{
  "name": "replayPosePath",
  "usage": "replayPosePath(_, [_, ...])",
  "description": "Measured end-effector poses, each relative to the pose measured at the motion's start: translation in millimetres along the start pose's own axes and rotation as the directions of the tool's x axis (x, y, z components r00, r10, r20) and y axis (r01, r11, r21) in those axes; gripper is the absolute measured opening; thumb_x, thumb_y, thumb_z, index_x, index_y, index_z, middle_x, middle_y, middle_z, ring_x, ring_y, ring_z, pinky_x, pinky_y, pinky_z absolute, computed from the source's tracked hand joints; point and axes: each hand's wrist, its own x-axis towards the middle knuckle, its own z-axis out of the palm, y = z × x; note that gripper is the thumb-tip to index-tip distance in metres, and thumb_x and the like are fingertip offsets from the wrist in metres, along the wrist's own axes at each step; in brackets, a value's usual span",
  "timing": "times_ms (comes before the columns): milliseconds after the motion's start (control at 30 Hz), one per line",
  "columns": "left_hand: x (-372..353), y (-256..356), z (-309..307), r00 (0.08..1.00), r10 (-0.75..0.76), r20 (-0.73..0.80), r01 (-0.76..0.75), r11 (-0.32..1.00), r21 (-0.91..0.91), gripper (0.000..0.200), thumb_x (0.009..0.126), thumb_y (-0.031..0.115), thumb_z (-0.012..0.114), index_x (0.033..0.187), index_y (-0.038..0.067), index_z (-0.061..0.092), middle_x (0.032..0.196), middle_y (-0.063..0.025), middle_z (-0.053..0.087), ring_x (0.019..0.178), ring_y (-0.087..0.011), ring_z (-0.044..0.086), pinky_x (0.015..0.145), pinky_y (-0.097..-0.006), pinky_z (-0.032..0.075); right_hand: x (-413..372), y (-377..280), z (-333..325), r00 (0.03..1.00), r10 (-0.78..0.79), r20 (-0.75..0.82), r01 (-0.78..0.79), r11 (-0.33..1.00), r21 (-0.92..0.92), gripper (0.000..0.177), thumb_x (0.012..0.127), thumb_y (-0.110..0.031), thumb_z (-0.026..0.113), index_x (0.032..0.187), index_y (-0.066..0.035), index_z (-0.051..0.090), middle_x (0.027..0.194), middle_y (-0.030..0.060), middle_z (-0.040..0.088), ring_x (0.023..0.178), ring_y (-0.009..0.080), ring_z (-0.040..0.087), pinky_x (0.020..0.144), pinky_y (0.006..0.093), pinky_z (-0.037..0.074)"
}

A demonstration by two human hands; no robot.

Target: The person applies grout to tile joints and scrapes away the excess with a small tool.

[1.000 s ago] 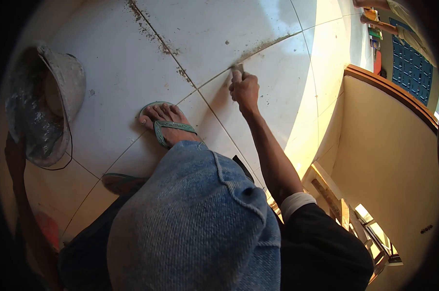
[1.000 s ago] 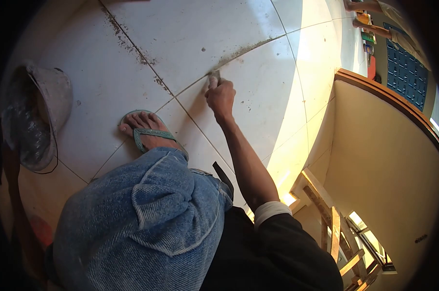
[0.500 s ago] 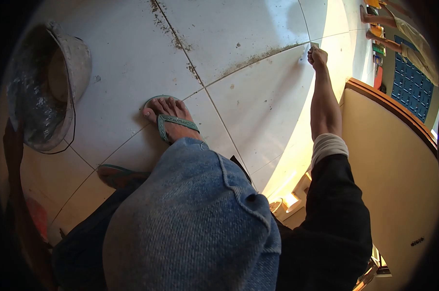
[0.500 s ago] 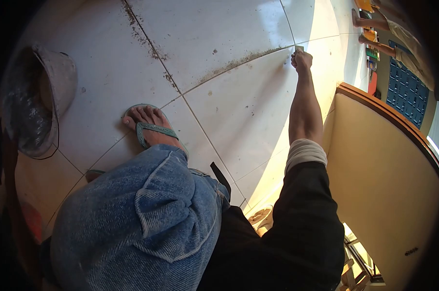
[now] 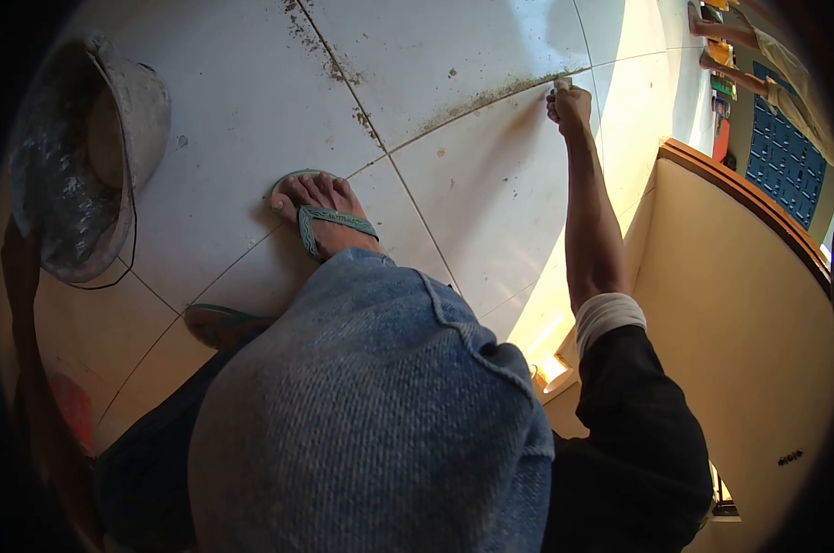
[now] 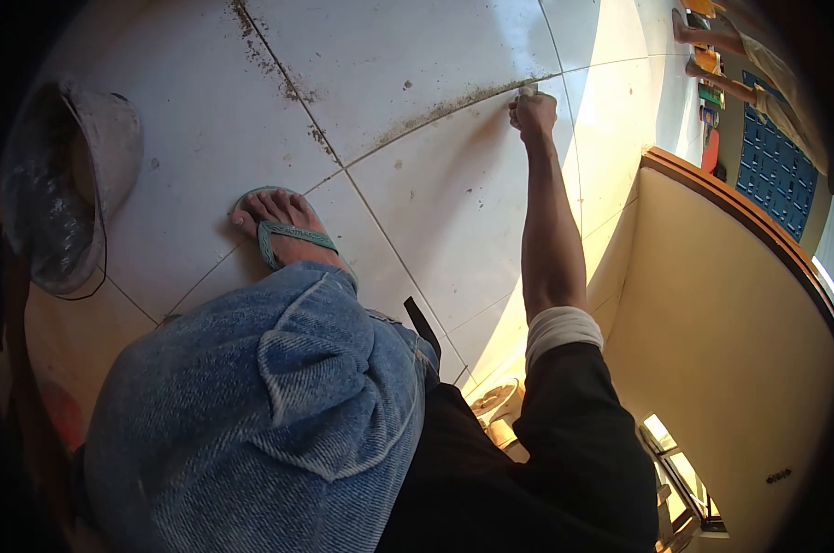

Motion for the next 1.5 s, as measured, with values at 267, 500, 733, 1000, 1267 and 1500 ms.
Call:
replayPosePath(267, [9,6,0,0.995,0.004,-0.099,0.004,0.996,0.085,0.063,0.1,0.043,0.057,0.145,-0.001,0.049,0.134,-0.0276,0.062,0.126,-0.0423,0.059,0.103,-0.0472,0.047,-211,1,105,0.998,-0.036,0.06,0.042,0.995,-0.09,0.043,0.103,-0.031,0.057,0.078,0.004,0.065,0.06,0.0136,0.066,0.049,0.0209,0.062,0.048,0.0366,0.049])
replayPosePath(500, [-14,69,-49,0.996,-0.08,0.048,0.083,0.994,-0.07,0.055,0.1,0.042,0.058,0.137,0.0,0.055,0.125,-0.0274,0.066,0.118,-0.0412,0.064,0.098,-0.0476,0.049,-271,5,132,0.973,-0.023,0.228,0.014,0.999,0.04,0.035,0.103,-0.029,0.058,0.084,0.0,0.061,0.059,0.0045,0.056,0.043,0.011,0.049,0.04,0.0279,0.038])
replayPosePath(733, [1,-19,13,0.987,0.161,0.006,-0.16,0.975,0.156,0.044,0.104,0.023,0.054,0.143,0.003,0.051,0.144,-0.0283,0.051,0.129,-0.0401,0.056,0.104,-0.0461,0.048,-7,17,-21,0.998,0.069,-0.006,-0.062,0.933,0.355,0.029,0.103,-0.019,0.054,0.079,-0.002,0.056,0.066,0.0078,0.057,0.045,0.0116,0.05,0.038,0.027,0.037])
replayPosePath(1000, [-11,-10,7,0.994,0.084,0.073,-0.096,0.979,0.18,0.053,0.103,0.031,0.056,0.146,0.002,0.048,0.141,-0.0269,0.057,0.128,-0.0411,0.058,0.104,-0.047,0.047,79,-8,-42,0.982,0.189,-0.017,-0.178,0.949,0.261,0.027,0.103,-0.015,0.052,0.08,0.0,0.054,0.067,0.0064,0.055,0.046,0.0092,0.044,0.039,0.024,0.034])
replayPosePath(1267, [6,0,0,1.0,-0.013,0.001,0.013,1.0,0.005,0.061,0.101,0.039,0.058,0.147,0.0,0.047,0.139,-0.0286,0.057,0.128,-0.0427,0.057,0.104,-0.0478,0.047,68,-21,-24,0.987,0.143,-0.078,-0.116,0.954,0.277,0.021,0.096,0.001,0.047,0.079,0.007,0.056,0.068,0.0159,0.06,0.047,0.0146,0.05,0.037,0.0295,0.036])
replayPosePath(1500, [21,-9,5,0.999,0.028,-0.042,-0.025,0.997,0.071,0.063,0.102,0.039,0.057,0.149,0.0,0.044,0.142,-0.0287,0.054,0.13,-0.0428,0.055,0.107,-0.0472,0.046,-58,-20,38,0.985,0.013,-0.17,-0.017,1.0,-0.023,0.033,0.103,-0.019,0.057,0.077,0.003,0.06,0.066,0.0112,0.063,0.048,0.0144,0.055,0.04,0.0295,0.042])
